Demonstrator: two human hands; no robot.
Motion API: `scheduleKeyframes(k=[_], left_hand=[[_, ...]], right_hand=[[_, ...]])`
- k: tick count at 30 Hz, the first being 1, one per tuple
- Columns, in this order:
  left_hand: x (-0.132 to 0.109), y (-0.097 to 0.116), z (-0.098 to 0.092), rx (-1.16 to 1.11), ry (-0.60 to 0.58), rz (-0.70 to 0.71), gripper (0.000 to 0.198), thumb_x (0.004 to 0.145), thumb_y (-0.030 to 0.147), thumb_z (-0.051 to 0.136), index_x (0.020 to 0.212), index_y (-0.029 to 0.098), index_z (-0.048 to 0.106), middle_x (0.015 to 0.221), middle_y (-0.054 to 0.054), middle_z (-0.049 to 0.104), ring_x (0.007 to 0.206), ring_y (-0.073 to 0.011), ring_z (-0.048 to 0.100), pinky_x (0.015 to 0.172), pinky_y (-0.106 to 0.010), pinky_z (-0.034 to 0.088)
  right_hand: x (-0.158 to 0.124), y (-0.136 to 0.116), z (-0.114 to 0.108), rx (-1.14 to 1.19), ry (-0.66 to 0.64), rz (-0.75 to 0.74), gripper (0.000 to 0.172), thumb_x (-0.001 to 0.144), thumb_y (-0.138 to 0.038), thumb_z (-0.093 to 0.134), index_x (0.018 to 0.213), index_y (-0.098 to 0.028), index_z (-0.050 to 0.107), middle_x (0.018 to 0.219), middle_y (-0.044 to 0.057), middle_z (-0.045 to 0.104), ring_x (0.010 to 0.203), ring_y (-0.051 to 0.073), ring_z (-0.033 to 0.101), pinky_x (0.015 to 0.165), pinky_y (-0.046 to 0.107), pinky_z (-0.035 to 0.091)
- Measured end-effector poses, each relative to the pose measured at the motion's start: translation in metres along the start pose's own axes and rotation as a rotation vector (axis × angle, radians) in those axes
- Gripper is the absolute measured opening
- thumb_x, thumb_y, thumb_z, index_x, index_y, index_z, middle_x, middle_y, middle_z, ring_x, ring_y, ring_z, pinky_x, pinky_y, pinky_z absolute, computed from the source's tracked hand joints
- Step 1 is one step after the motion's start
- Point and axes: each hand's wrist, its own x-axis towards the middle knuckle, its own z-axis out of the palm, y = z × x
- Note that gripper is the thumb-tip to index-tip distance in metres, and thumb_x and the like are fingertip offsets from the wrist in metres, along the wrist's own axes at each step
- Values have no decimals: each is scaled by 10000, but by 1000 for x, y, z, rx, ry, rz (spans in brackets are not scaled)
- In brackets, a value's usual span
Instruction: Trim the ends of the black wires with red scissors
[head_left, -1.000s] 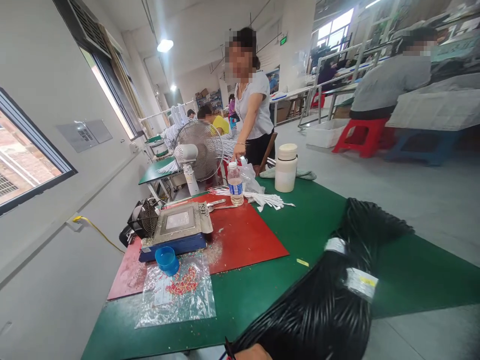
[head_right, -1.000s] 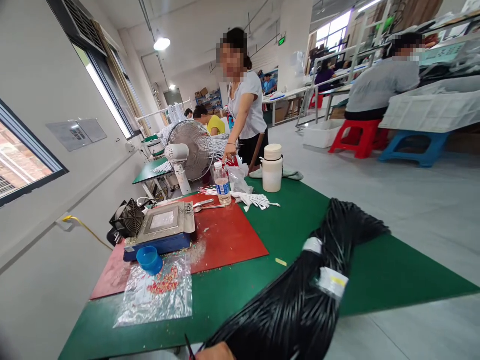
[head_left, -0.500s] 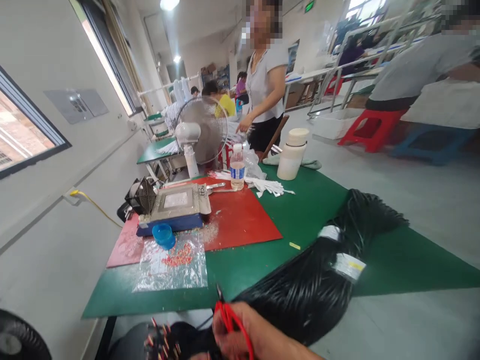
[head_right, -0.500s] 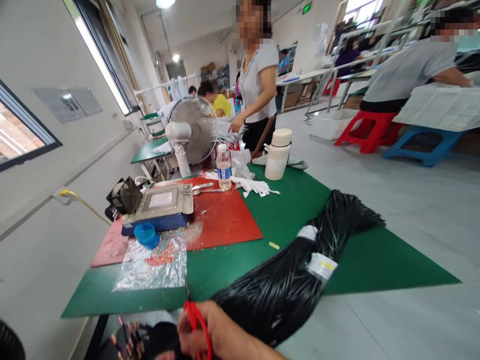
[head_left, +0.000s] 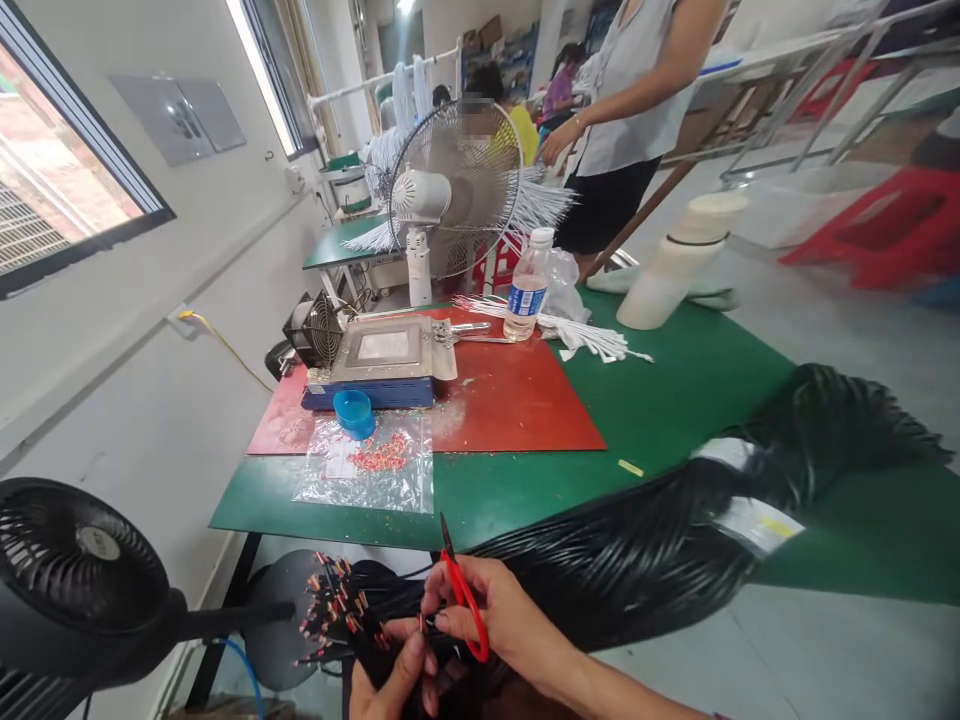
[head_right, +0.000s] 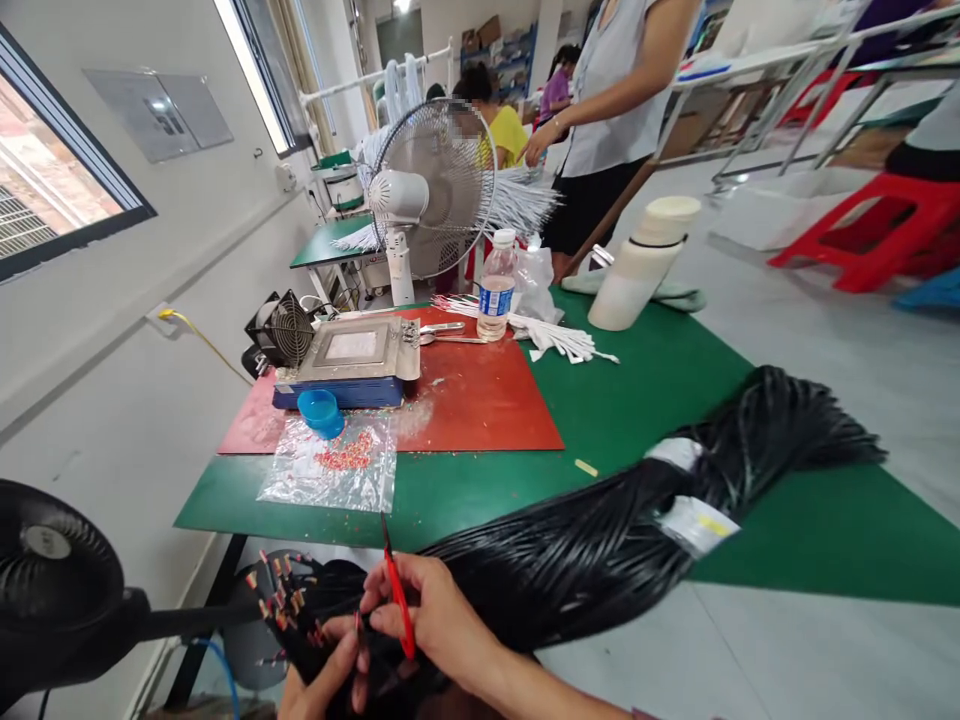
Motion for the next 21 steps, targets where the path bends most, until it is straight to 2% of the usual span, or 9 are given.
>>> scheduleKeyframes(k=[4,9,16,21], left_hand=[[0,-1,1,-18,-15,10,297,658,401,641,563,126,581,340,14,512,353,-50,437,471,-199,301],[-1,-1,5,3,91,23,309,585,409,702,611,130,574,348,18,535,344,-56,441,433,-194,281],[-3,2,7,52,170,103,330,570,428,705,632,119,608,368,1,573,369,-68,473,436,-189,307],[1,-1,4,35,112,55,326,586,423,694,600,115,591,351,14,527,340,-52,434,405,-178,274]], right_hand=[[3,5,1,-19,-25,2,333,655,-371,670,868,-153,535,777,13,601,610,142,593,481,216,452],[7,10,1,-45,5,-37,282,665,-313,653,862,-153,528,782,8,593,602,149,600,486,231,474],[10,18,1,-155,45,-42,206,682,-268,594,836,-149,529,709,-5,576,555,128,569,438,203,441],[9,7,4,-292,54,-85,133,698,-228,554,806,-152,544,706,-1,589,573,122,569,475,192,434]])
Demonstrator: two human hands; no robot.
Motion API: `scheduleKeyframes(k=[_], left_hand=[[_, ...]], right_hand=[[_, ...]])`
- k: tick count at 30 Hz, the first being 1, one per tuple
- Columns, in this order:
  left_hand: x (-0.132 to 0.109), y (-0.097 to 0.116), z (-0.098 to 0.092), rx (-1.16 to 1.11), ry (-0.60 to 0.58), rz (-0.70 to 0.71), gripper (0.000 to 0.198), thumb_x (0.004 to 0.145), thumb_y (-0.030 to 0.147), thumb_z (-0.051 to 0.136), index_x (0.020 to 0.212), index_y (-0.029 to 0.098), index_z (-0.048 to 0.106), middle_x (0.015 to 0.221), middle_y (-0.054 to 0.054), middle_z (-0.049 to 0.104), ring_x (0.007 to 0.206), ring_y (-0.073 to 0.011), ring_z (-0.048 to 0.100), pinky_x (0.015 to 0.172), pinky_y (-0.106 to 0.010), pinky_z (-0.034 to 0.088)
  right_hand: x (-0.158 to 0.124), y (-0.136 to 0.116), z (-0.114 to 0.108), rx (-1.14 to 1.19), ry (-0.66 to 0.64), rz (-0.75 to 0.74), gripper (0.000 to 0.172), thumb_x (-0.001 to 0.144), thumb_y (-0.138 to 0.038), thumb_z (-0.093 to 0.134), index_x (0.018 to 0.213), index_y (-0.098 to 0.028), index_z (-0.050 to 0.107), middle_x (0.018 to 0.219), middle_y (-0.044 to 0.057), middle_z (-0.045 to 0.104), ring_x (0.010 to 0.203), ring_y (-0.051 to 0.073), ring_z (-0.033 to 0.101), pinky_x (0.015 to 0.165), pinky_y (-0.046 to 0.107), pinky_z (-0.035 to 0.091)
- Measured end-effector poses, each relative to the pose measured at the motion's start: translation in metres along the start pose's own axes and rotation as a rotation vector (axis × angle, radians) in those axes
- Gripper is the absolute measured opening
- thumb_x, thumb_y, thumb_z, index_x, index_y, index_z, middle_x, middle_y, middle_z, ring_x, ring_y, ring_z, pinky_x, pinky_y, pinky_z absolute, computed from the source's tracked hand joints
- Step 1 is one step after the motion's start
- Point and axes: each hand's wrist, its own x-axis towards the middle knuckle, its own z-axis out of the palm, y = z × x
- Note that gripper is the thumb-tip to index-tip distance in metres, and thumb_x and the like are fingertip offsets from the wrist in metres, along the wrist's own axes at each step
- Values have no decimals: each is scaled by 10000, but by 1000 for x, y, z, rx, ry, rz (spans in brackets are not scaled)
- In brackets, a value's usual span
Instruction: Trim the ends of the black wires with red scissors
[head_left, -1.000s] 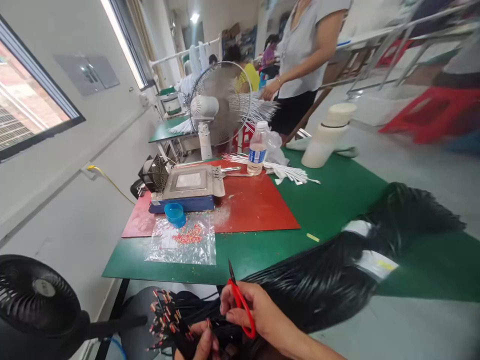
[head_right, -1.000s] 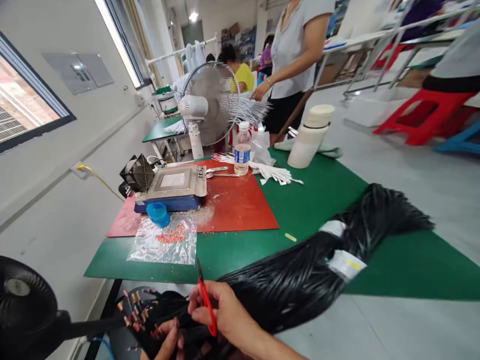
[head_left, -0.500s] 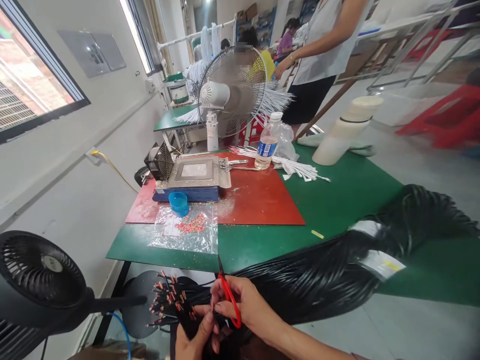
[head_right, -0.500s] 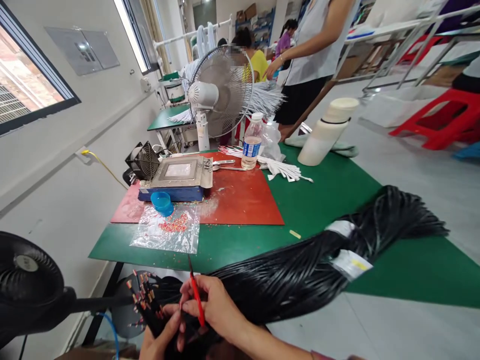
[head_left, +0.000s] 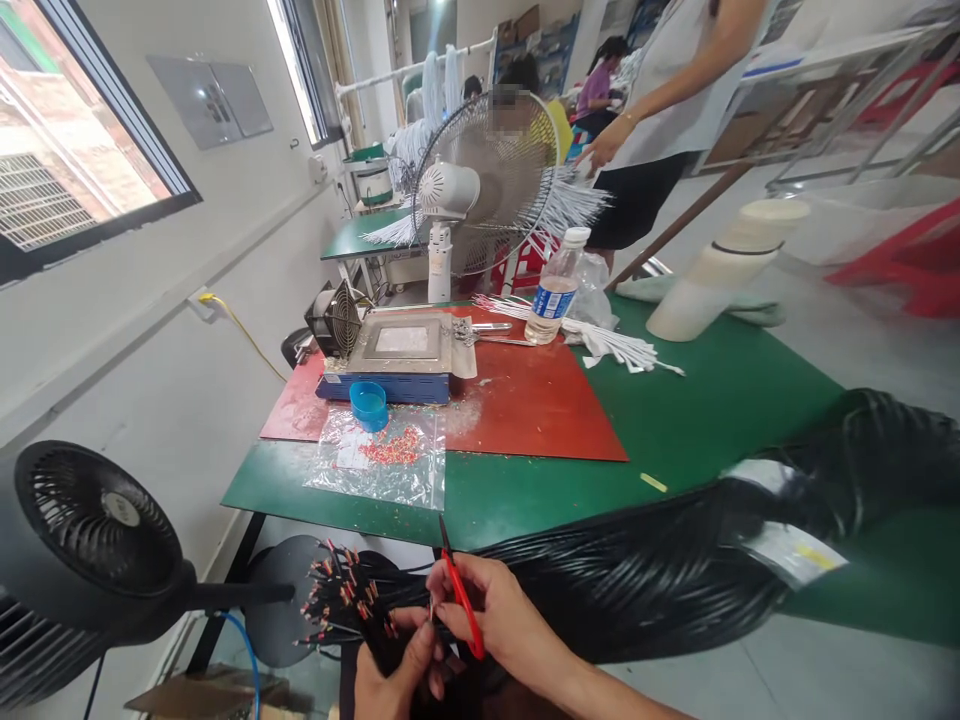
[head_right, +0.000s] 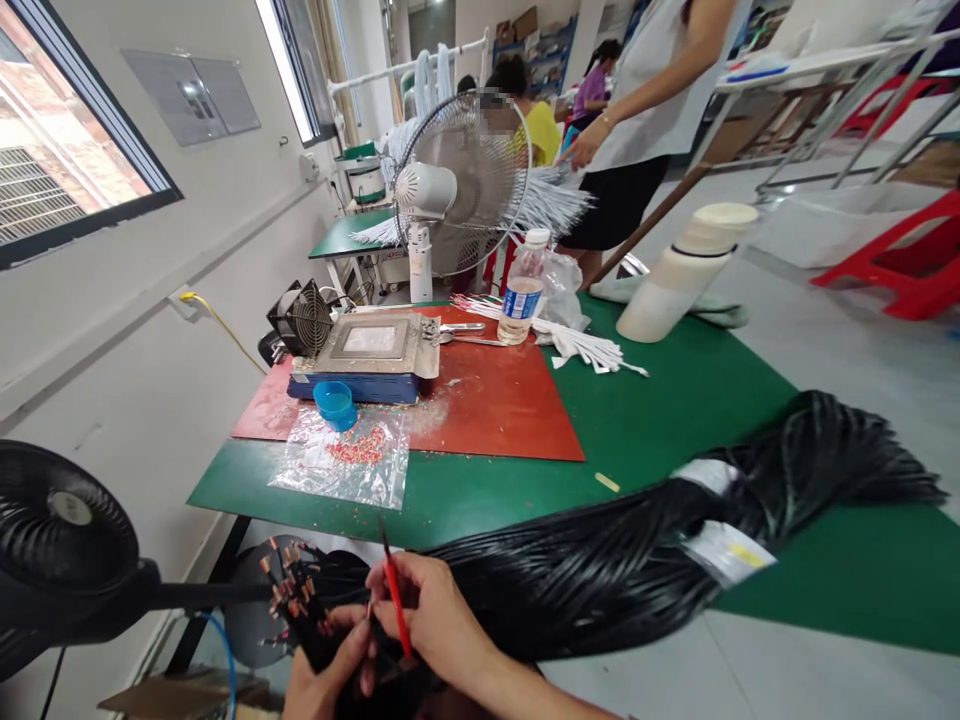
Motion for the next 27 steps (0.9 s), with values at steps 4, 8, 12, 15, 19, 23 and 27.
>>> scheduleKeyframes(k=[4,8,12,15,19,23,27], left_hand=[[2,-2,-1,-57,-21,-38,312,588,401,702,581,112,584,354,20,517,340,-39,427,407,-168,282],[-3,-1,3,-122,54,-1,300,552,378,734,606,118,595,352,24,531,340,-46,449,414,-173,295],[-5,-1,5,-185,97,0,319,536,374,746,674,121,607,377,8,571,344,-55,459,414,-185,294],[-2,-3,5,-162,87,-13,353,540,387,740,713,114,599,381,9,571,345,-59,468,407,-177,293],[-1,-2,4,-203,40,-21,377,526,364,754,769,136,576,470,13,613,343,-64,484,418,-193,317],[-3,-4,4,-257,7,-18,356,550,358,742,765,148,551,462,26,598,342,-48,471,423,-188,289],[-2,-8,3,-287,21,-58,361,565,360,732,797,166,536,451,38,576,373,-57,472,439,-196,309]], right_hand=[[0,-14,-3,-298,35,-151,139,701,-161,520,810,-166,607,716,4,612,636,129,565,604,224,446],[3,-9,-4,-65,-42,-53,99,688,-198,544,778,-162,567,716,-4,584,614,129,567,567,228,436],[6,2,-1,274,-93,113,198,631,-248,621,768,-154,512,677,-22,548,579,132,566,506,222,436],[4,-1,2,171,-48,59,164,675,-248,598,787,-155,521,672,-20,558,565,128,563,507,226,451],[2,-13,2,-71,-25,-55,82,739,-218,542,792,-157,553,685,-10,582,560,127,580,545,230,466],[4,-7,0,-41,-50,-30,117,729,-210,543,834,-158,551,723,-4,595,587,131,591,527,215,460],[5,8,1,111,-63,52,168,711,-263,577,830,-158,518,675,-13,580,555,131,574,468,211,451]])
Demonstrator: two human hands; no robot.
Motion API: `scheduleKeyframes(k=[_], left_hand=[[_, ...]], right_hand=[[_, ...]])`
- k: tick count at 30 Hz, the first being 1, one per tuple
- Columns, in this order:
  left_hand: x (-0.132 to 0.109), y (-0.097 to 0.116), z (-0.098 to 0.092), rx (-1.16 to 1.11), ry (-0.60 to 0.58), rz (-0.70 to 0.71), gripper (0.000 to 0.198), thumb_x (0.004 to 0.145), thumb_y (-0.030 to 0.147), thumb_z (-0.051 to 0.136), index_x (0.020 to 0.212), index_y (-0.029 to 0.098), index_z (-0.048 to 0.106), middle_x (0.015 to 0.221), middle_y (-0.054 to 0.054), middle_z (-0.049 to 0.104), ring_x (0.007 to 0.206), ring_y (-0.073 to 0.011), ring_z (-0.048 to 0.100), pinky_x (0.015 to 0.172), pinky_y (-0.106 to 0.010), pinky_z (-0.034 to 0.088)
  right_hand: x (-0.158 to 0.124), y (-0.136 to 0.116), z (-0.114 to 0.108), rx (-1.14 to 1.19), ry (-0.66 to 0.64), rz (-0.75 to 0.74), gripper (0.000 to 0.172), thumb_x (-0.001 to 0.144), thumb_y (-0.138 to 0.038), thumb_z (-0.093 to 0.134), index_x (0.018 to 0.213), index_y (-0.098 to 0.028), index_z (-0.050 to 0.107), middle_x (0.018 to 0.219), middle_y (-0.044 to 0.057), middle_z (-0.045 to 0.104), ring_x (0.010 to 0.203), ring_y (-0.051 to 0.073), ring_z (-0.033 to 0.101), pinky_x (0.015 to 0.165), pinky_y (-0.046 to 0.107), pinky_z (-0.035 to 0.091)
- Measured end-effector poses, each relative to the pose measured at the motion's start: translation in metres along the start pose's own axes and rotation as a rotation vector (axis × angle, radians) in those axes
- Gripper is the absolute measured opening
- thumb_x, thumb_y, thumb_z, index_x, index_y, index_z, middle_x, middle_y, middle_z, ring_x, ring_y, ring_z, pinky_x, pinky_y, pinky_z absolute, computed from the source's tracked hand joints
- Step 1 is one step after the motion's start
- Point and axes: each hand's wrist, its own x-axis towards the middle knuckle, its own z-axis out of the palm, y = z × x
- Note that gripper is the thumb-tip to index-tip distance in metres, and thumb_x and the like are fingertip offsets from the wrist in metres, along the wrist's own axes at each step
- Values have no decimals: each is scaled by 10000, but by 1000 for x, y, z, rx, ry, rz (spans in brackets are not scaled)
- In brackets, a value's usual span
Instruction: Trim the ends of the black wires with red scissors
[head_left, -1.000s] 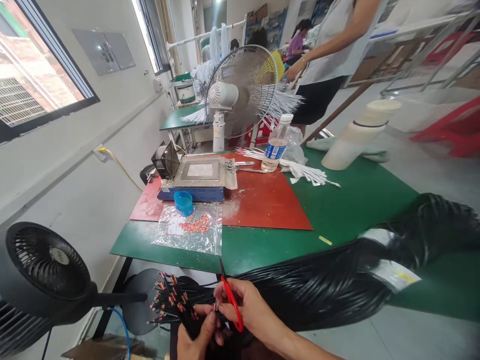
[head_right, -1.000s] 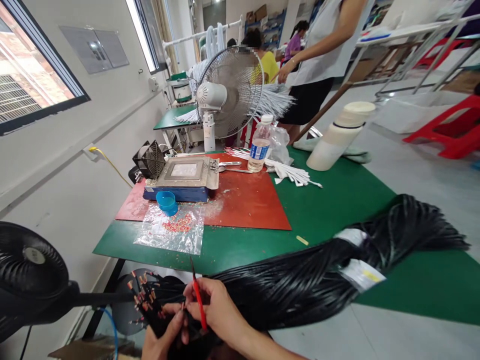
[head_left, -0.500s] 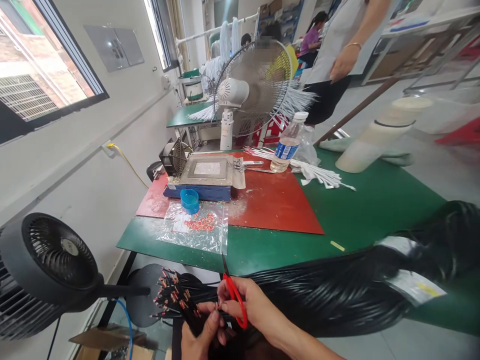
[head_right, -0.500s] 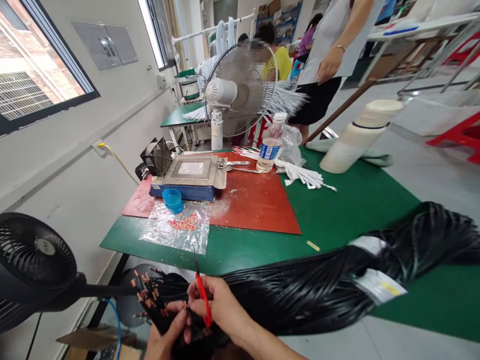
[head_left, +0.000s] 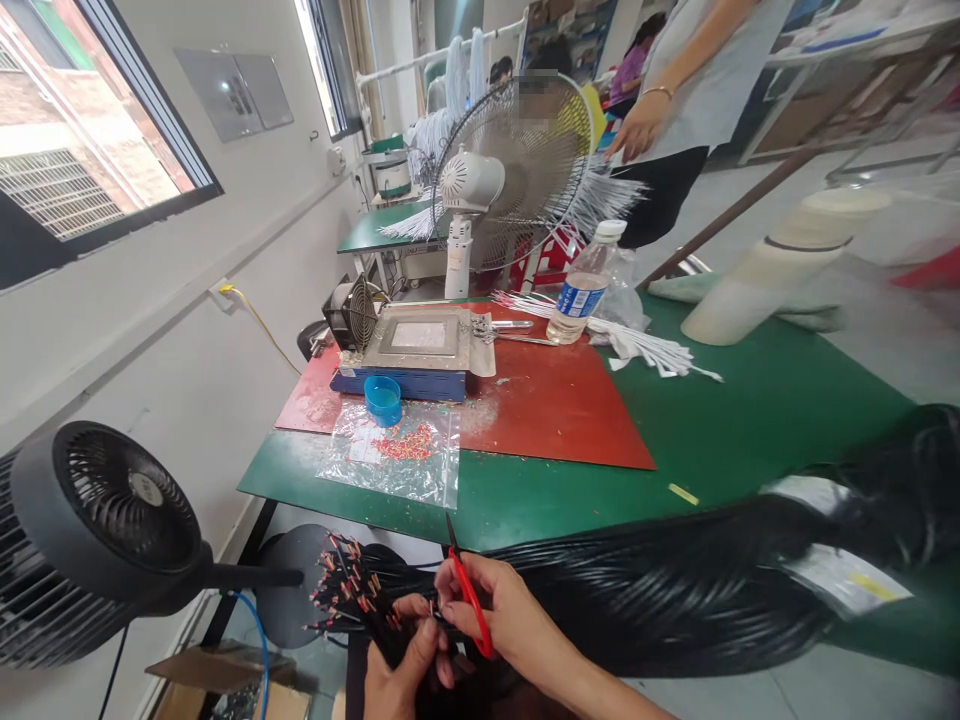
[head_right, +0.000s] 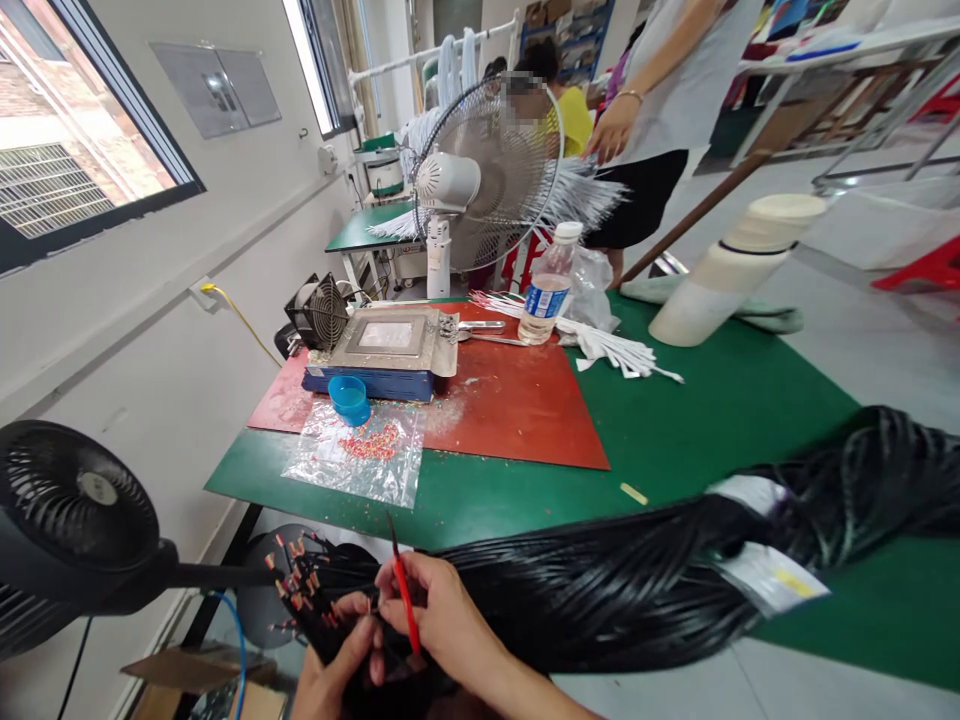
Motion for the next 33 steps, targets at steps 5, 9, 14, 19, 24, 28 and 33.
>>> scheduleKeyframes(k=[5,9,14,19,24,28,33], left_hand=[[4,1,-2,43,-28,-4,391,579,368,717,859,124,595,452,19,562,394,-70,487,442,-195,320],[3,4,0,115,40,7,430,534,404,739,805,83,644,442,-7,574,384,-73,492,416,-186,307],[4,3,-1,133,17,2,313,561,393,721,629,105,621,415,-2,552,372,-66,480,408,-180,300],[6,1,-2,63,-16,-15,278,579,378,710,621,133,585,400,24,534,319,-37,398,389,-181,261],[7,0,-4,55,-66,-31,260,608,365,688,611,134,568,365,50,474,308,-19,354,401,-182,234],[7,-1,-8,81,-22,5,251,642,372,657,693,135,590,392,48,494,316,-17,349,406,-187,225],[4,3,-5,126,-20,32,278,629,377,667,572,136,540,355,58,432,328,-24,354,405,-187,231]], right_hand=[[-5,-8,3,-82,27,-6,203,740,-332,573,837,-164,517,696,5,592,552,136,581,442,199,437],[-6,-16,3,-159,25,-64,158,791,-316,526,856,-172,528,708,2,595,542,133,596,499,219,465],[-5,-15,0,-402,88,-212,93,796,-238,519,837,-175,573,750,1,595,589,122,588,587,222,462],[-4,-19,-4,-603,75,-345,84,791,-160,506,814,-176,585,760,3,609,688,118,552,642,207,409],[0,-24,-6,-645,24,-426,89,798,-200,510,760,-160,580,723,16,586,669,126,517,621,221,386],[3,-23,-10,-289,26,-218,129,760,-252,580,855,-165,581,775,-1,606,674,113,531,626,207,410],[5,-16,-8,-82,-27,-82,275,664,-281,677,893,-162,583,851,13,628,612,101,533,557,205,417]])
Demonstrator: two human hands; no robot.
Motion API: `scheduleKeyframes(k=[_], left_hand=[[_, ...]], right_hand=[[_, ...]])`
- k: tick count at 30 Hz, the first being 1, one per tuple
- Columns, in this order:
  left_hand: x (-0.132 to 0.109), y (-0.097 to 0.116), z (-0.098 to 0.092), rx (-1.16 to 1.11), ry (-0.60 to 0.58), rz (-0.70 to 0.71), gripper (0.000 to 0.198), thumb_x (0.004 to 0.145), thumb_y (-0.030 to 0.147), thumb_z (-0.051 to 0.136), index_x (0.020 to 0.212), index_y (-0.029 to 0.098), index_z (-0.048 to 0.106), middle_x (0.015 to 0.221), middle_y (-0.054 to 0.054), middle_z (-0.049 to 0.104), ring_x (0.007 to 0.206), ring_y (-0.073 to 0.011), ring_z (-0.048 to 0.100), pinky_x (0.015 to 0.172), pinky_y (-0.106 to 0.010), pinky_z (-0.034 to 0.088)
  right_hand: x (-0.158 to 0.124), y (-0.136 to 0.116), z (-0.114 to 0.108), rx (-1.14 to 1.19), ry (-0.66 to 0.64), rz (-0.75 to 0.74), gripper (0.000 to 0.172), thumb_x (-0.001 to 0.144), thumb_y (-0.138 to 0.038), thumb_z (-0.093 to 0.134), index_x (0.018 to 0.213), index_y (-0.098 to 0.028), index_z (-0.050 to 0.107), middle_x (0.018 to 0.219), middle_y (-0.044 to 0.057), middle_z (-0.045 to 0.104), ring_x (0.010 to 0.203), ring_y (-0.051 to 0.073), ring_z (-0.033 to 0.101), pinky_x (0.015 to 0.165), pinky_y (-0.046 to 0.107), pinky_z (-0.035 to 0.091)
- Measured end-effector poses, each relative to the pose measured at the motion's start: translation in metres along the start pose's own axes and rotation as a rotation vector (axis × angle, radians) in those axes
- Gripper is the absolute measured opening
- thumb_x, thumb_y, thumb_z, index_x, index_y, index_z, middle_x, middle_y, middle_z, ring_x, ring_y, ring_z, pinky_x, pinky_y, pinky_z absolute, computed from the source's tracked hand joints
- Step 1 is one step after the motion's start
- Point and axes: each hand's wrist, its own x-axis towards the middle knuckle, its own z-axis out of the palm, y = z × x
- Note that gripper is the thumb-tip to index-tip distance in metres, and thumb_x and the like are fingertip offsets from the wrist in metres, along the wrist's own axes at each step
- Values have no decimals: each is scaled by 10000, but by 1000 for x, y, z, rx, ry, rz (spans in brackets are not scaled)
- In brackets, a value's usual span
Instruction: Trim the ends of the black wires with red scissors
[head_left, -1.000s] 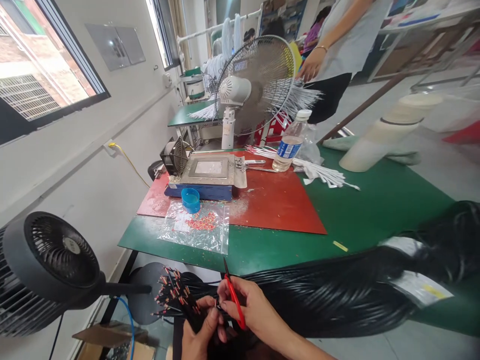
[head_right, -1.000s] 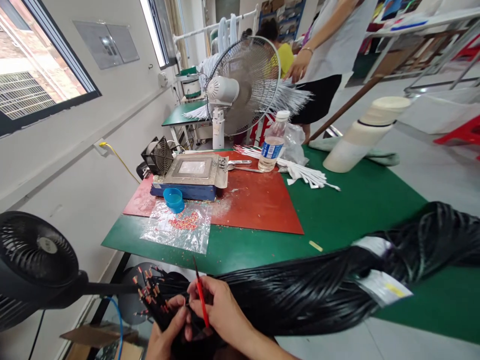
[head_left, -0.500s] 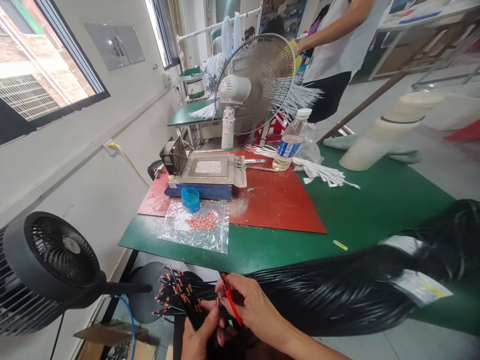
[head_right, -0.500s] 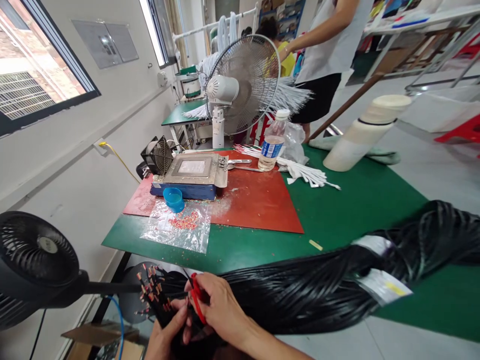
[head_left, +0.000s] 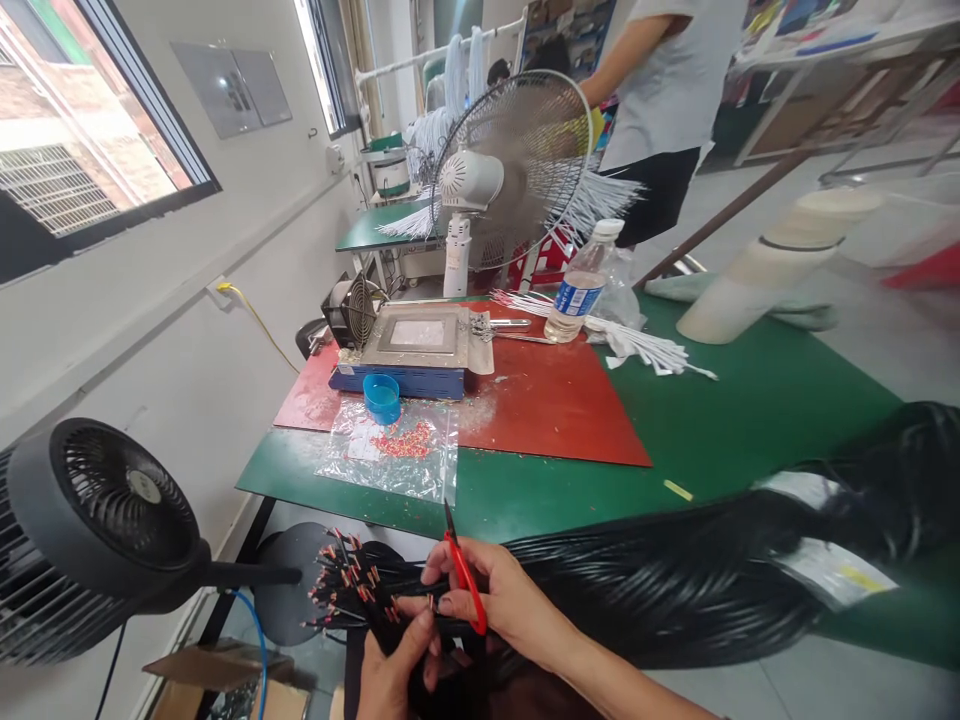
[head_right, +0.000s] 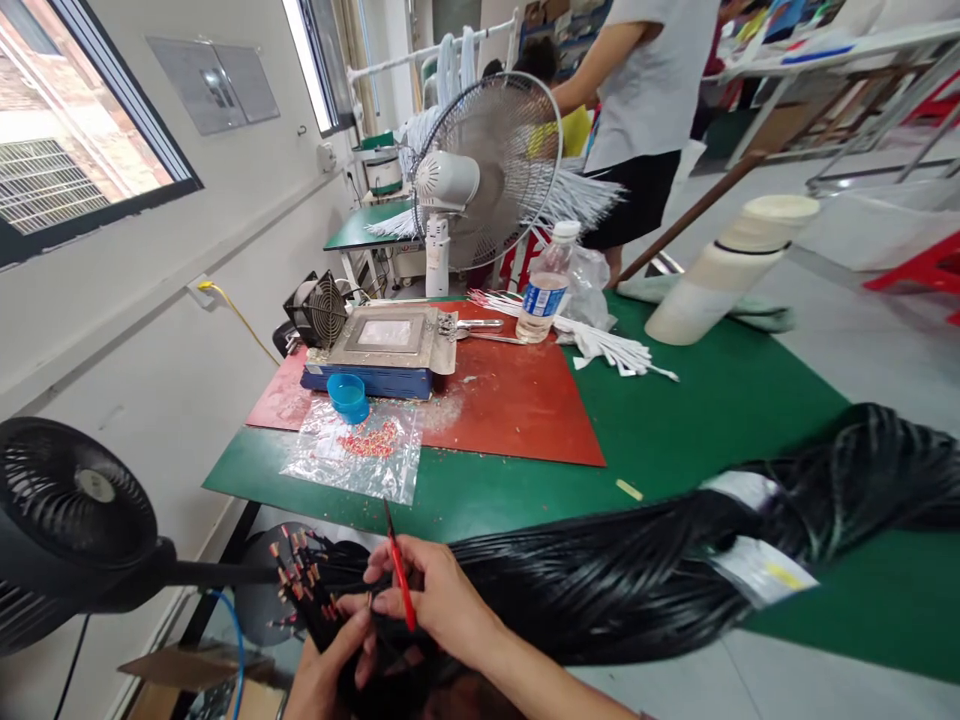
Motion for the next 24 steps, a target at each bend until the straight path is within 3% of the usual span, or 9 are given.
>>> scheduleKeyframes(k=[3,6,12,19,24], left_hand=[[-1,3,5,1,42,9,302,582,389,706,577,137,540,378,56,473,304,-11,341,390,-182,191],[-1,4,9,30,77,27,354,540,436,723,581,129,553,364,58,469,288,-3,325,376,-175,160],[6,6,1,33,102,65,401,509,483,723,607,123,574,362,46,479,272,-16,331,352,-173,158],[13,27,-3,-36,200,118,275,603,371,688,689,128,593,434,55,500,331,-3,343,404,-168,207],[12,32,7,-16,209,122,314,572,367,712,728,117,605,423,57,500,339,-8,344,407,-169,191]], right_hand=[[-1,0,8,91,-1,17,259,660,-278,674,857,-157,558,772,5,625,599,115,558,563,220,441],[-1,-2,12,-19,57,-55,175,681,-249,648,803,-153,567,701,-5,610,625,120,551,596,220,437],[-2,-1,-6,-216,130,-80,182,766,-329,566,842,-163,565,686,-21,537,613,105,470,579,211,379],[-16,-23,-19,-771,-27,-45,336,604,-378,705,809,-192,513,817,-1,517,716,146,439,643,239,354],[-13,-24,-12,-914,-100,-10,338,654,-431,683,679,-193,444,707,-45,472,624,109,384,578,220,281]])
